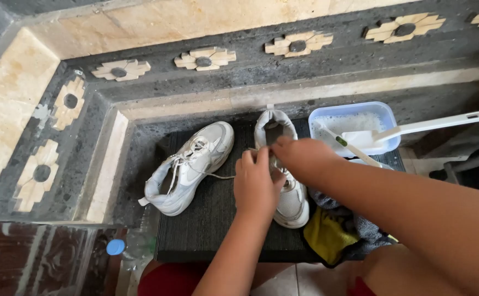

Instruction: Cleaning white sneakers by untying the laces, wiping the surface with a cloth, and re-tying them.

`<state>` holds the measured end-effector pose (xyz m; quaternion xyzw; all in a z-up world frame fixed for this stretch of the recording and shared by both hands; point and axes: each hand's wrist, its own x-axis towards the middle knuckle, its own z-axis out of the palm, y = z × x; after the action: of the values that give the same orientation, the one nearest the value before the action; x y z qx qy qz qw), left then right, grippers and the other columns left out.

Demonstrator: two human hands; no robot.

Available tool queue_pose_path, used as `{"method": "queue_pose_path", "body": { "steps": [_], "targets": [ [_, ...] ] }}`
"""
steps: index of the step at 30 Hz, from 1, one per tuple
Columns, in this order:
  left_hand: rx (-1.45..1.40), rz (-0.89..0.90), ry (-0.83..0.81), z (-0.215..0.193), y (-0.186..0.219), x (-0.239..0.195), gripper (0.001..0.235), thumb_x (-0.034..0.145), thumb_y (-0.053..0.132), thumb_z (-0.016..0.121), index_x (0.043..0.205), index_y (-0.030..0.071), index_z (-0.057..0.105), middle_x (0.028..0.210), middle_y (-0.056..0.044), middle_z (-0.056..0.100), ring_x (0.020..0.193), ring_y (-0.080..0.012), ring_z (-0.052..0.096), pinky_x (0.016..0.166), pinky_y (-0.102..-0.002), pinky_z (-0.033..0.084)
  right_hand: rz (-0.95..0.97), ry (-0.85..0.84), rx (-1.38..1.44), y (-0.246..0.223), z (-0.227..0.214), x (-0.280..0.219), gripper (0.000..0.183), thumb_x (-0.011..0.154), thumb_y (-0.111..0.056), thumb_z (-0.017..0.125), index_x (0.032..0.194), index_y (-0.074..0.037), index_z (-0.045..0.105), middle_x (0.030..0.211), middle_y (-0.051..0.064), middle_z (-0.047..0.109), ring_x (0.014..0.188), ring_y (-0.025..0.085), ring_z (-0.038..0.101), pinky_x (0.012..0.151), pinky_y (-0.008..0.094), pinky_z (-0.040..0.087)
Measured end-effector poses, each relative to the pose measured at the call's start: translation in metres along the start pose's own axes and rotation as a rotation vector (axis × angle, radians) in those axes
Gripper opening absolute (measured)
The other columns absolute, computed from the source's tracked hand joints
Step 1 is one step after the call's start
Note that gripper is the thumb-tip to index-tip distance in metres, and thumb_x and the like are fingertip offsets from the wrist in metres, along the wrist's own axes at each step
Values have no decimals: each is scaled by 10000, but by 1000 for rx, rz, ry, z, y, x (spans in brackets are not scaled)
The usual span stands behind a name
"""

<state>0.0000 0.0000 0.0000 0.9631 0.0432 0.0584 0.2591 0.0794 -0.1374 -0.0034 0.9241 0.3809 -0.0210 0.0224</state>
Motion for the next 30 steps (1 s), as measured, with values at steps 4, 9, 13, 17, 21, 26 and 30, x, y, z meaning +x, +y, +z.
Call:
{"method": "queue_pose_path", "body": {
  "steps": [4, 9, 13, 17, 21, 26, 30],
  "targets": [
    [39, 61, 188, 21, -14, 2, 331, 757, 162, 754, 1068, 120, 649, 1003, -73, 509, 949, -317, 583, 580, -398, 582, 166, 208, 32, 7, -20, 5, 234, 926, -46, 634, 1159, -29, 610, 996, 103, 611, 699, 361, 740, 564, 530, 619],
    [-45, 269, 470, 11, -14, 11, 117, 829, 286, 800, 815, 181, 750, 912, -17, 588, 897, -298, 632, 614, -414, 573, 209, 676, 504, 26, -29, 19, 76, 1061, -194, 596, 1105, -140, 624, 941, 28, 593, 807, 313, 709, 623, 446, 599],
    [-107, 298, 564, -8, 1, 22, 27, 872, 187, 754, 864, 204, 734, 886, 32, 647, 875, -239, 639, 648, -342, 565, 260, 542, 618, 27, -11, 24, 198, 1008, -188, 610, 1163, -109, 704, 923, 92, 694, 908, 337, 702, 748, 480, 593],
    [-416, 357, 643, -50, 34, 20, 55, 936, 141, 744, 893, 130, 711, 753, -45, 665, 672, -258, 617, 634, -367, 545, 88, 145, 687, 20, -1, 11, 111, 895, -243, 685, 954, -161, 731, 850, 62, 744, 904, 276, 743, 782, 457, 599],
    [-603, 392, 614, -68, 52, 12, 38, 950, 175, 747, 923, 151, 739, 819, -18, 738, 705, -226, 681, 658, -320, 575, 48, 69, 705, 8, -14, 8, 246, 913, -353, 709, 924, -108, 718, 870, 91, 745, 903, 300, 748, 731, 478, 594],
    [-675, 394, 548, -63, 50, 8, 47, 956, 160, 743, 993, 158, 771, 885, -10, 762, 775, -191, 716, 691, -293, 608, 136, 127, 576, 18, -26, 9, 230, 944, -254, 675, 906, -47, 768, 767, 135, 738, 775, 358, 731, 668, 480, 586],
    [-693, 348, 485, -56, 29, 9, 171, 949, 149, 744, 1115, 108, 736, 983, -97, 748, 883, -274, 728, 731, -356, 635, 360, 378, 787, 13, -58, 12, 241, 964, -233, 680, 846, -29, 728, 670, 95, 702, 723, 329, 702, 670, 459, 552]
  ]
}}
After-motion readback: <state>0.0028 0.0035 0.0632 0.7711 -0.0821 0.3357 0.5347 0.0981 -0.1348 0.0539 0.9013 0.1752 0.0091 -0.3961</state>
